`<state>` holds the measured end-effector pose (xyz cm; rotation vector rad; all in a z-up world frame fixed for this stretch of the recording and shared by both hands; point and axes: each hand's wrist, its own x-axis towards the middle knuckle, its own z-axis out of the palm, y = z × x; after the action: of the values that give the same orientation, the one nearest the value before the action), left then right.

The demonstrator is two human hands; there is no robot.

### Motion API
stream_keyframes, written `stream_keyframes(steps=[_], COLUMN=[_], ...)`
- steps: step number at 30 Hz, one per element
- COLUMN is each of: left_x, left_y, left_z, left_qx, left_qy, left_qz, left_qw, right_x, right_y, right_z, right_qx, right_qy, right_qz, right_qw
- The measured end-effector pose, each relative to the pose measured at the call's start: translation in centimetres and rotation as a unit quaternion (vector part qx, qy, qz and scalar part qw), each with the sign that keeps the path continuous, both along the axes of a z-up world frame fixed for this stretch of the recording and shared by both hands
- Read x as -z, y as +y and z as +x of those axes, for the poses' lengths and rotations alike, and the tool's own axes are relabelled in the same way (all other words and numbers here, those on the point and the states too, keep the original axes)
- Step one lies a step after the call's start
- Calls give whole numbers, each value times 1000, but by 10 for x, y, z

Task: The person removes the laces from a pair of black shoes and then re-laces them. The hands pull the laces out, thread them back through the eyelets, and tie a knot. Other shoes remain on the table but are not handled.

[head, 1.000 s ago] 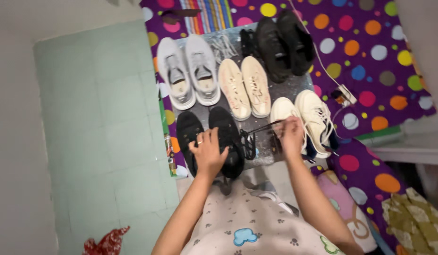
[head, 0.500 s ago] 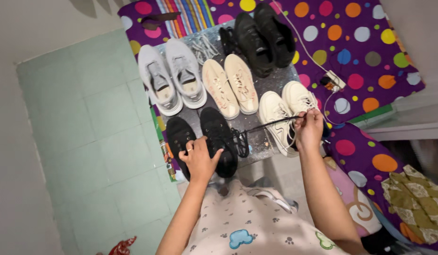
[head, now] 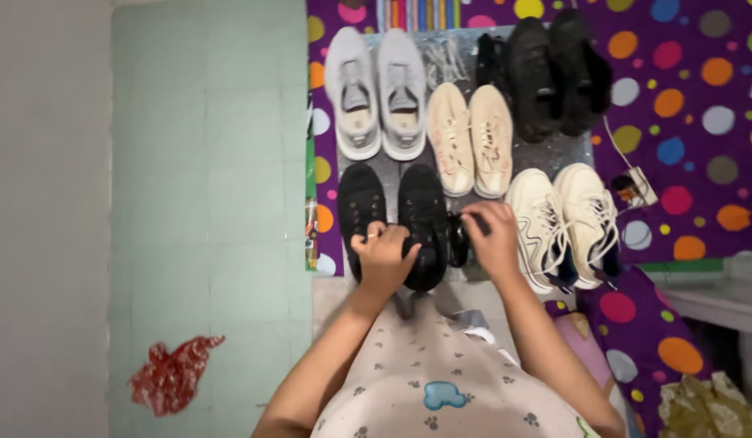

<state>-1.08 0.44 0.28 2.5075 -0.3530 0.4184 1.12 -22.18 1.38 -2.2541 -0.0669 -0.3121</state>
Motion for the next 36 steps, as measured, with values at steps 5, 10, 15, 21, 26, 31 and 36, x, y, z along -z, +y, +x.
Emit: stream_keyframes(steps=[5, 10, 15, 21, 26, 31, 36], left_x=[19, 29, 31, 27, 26, 26, 25], left_y=[-2, -4, -5, -4, -1, -1, 1], left_z=[0, -1, -1, 1, 3, 3, 3], left_qx=[-15, -27, -28, -23, -17, -17, -13], left_qy=[23, 8, 10, 21, 19, 25, 36], left_qz=[-36, -43, -46, -57, -63, -62, -68], left_qw=[999, 999, 999, 998, 998, 998, 997], right_x=[7, 19, 25, 35, 37, 29, 37], right_y=[38, 50, 50, 46, 51, 49, 51], right_z=[-3, -6, -7, -5, -1, -1, -2], right_qx=[-93, -118, -143, -153, -168, -195, -191], right_qy=[17, 21, 58, 43, 19, 20, 9], right_qz=[-155, -135, -109, -92, -105, -122, -109], right_qw=[983, 984, 982, 983, 980, 973, 975])
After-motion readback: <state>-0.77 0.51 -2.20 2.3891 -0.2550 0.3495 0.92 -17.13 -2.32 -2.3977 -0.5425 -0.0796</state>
